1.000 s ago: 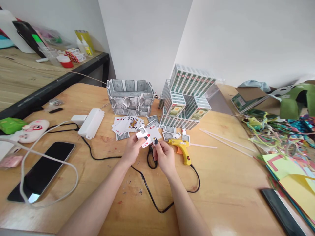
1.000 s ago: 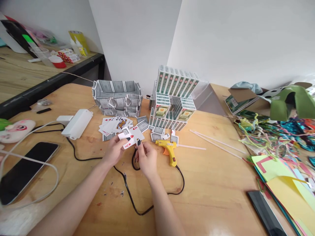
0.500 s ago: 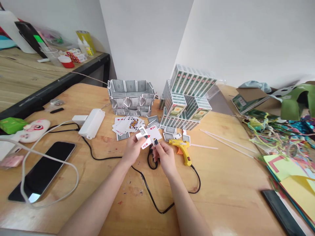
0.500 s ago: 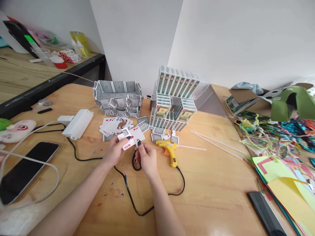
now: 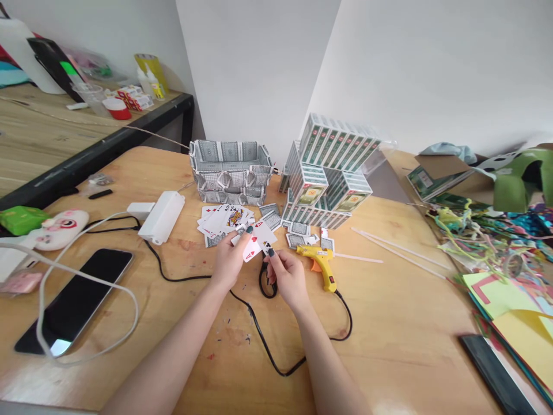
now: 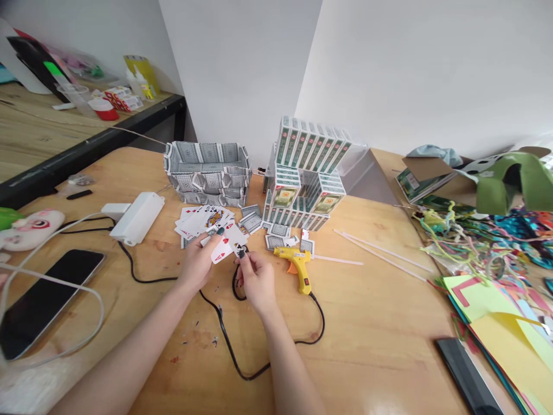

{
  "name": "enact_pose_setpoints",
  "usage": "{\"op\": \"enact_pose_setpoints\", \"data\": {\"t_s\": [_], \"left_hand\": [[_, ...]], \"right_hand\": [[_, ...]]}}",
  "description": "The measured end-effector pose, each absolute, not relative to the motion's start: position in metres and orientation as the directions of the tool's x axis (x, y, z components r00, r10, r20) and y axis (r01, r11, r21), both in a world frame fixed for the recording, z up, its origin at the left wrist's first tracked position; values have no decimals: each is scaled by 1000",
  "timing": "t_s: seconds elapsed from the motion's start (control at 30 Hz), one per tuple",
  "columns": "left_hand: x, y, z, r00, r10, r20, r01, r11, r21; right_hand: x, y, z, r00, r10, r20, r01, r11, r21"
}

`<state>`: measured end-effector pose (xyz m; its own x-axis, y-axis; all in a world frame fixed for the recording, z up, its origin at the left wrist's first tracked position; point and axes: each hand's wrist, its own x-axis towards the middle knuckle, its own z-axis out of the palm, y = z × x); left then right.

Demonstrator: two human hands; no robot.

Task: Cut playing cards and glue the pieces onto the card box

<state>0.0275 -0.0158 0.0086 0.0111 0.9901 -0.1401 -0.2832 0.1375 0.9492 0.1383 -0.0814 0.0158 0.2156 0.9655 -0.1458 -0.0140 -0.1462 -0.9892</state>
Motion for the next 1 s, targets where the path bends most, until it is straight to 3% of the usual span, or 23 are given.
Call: {"op": "enact_pose_setpoints", "data": {"t_s": [0.47, 0.8, 1.0], "left_hand": [[33, -28, 16, 84, 986, -143, -110, 152, 982], [23, -19, 13, 238, 964, -115, -303, 186, 935], [11, -10, 19, 299, 950, -93, -102, 129, 986]], "right_hand": [[136, -82, 19, 274, 955, -116, 32, -130, -991], [145, -83, 24, 296, 947, -121, 11, -130, -991], [153, -82, 22, 313, 943, -114, 43, -134, -990]]}}
